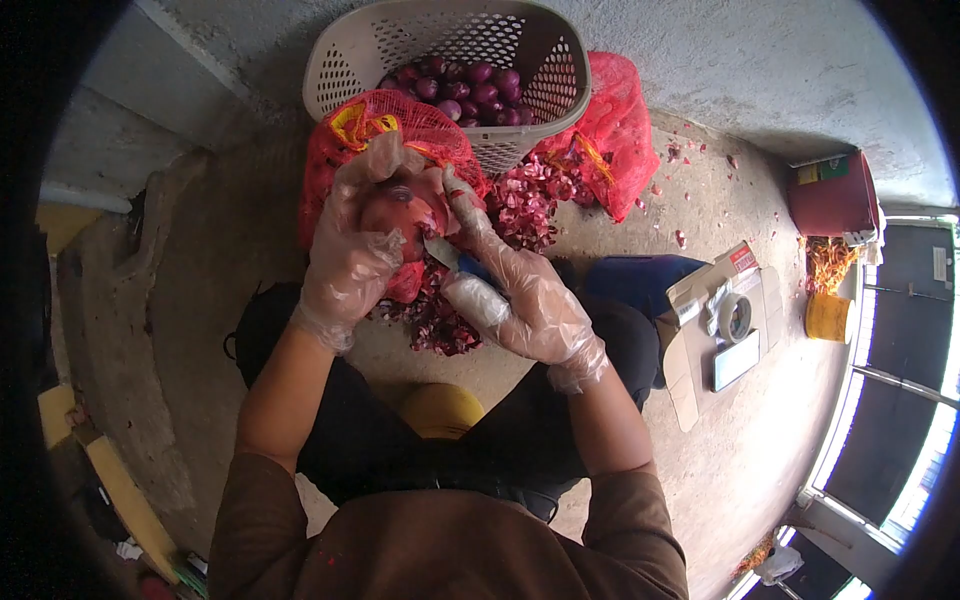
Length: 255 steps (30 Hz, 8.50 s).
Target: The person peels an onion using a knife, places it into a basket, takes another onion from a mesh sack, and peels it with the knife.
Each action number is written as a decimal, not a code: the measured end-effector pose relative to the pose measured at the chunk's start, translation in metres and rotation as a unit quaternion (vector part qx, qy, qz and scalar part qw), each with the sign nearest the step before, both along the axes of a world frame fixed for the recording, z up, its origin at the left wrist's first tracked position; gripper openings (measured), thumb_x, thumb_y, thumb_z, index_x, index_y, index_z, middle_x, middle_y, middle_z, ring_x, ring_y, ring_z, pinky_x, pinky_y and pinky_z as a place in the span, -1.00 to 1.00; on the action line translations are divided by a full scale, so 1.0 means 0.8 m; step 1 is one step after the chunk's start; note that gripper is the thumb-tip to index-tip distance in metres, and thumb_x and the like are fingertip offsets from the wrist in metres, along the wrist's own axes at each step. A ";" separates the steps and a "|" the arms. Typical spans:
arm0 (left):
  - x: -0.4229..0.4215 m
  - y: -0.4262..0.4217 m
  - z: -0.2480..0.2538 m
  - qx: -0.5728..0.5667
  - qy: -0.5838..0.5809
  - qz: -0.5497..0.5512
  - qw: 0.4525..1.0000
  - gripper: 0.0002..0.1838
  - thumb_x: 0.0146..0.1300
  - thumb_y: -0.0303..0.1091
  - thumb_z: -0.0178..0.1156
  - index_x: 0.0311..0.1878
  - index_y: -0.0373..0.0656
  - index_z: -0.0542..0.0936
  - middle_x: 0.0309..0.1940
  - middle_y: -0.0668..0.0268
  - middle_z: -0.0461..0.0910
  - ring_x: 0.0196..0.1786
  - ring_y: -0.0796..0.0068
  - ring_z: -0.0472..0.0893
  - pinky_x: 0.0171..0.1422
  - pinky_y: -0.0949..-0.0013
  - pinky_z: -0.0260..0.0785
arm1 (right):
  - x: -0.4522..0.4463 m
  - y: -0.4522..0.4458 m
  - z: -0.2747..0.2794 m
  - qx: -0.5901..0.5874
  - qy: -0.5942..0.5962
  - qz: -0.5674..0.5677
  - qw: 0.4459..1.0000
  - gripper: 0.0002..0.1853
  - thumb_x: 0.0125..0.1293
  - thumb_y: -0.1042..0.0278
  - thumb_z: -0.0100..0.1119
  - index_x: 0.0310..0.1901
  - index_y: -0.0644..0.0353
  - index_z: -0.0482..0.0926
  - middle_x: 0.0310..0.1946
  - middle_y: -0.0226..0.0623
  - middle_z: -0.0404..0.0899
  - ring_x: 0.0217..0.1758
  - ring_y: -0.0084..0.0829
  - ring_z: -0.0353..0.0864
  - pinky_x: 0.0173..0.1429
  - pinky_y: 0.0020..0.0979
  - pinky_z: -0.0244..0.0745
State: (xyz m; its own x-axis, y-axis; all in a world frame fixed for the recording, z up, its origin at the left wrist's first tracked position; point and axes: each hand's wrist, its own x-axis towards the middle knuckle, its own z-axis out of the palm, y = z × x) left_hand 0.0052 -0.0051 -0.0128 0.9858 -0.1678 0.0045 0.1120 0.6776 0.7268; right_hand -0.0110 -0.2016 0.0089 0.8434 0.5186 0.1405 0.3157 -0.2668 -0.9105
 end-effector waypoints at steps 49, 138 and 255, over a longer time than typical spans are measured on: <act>0.001 0.001 -0.026 -0.004 -0.049 -0.020 0.999 -0.25 0.02 -0.60 0.27 0.35 -0.05 0.30 0.22 0.30 0.38 0.26 0.38 0.46 0.35 0.27 0.36 | 0.001 -0.002 -0.005 0.051 0.050 0.020 0.997 -0.23 0.41 0.28 0.12 0.53 0.22 -0.02 0.37 0.03 0.33 0.36 -0.18 0.43 0.37 -0.32 0.29; 0.003 0.008 -0.008 0.011 -0.011 -0.099 0.995 -0.31 0.39 -0.12 0.10 0.49 -0.14 0.14 0.26 0.21 0.41 0.25 0.39 0.47 0.09 0.31 0.56 | 0.000 -0.009 0.010 -0.056 0.025 -0.041 0.997 -0.28 0.33 0.34 0.26 0.47 0.17 0.19 0.09 0.03 0.59 0.05 0.01 0.65 0.04 -0.28 0.54; 0.001 -0.002 0.002 0.061 -0.066 0.003 0.996 -0.38 0.44 0.00 0.05 0.31 -0.36 0.35 0.12 0.22 0.51 0.17 0.48 0.49 0.34 0.38 0.27 | -0.008 0.013 -0.002 0.251 0.149 -0.052 0.955 -0.35 0.42 0.39 0.07 0.49 0.26 0.13 0.42 -0.07 0.25 0.37 -0.36 0.34 0.38 -0.35 0.23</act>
State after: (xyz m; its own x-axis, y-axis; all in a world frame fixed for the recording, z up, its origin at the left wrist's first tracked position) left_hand 0.0061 -0.0067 -0.0109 0.9788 -0.1698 0.1144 0.0064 0.5837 0.8120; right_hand -0.0174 -0.1911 0.0071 0.9282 0.3597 0.0953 0.0186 0.2109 -0.9773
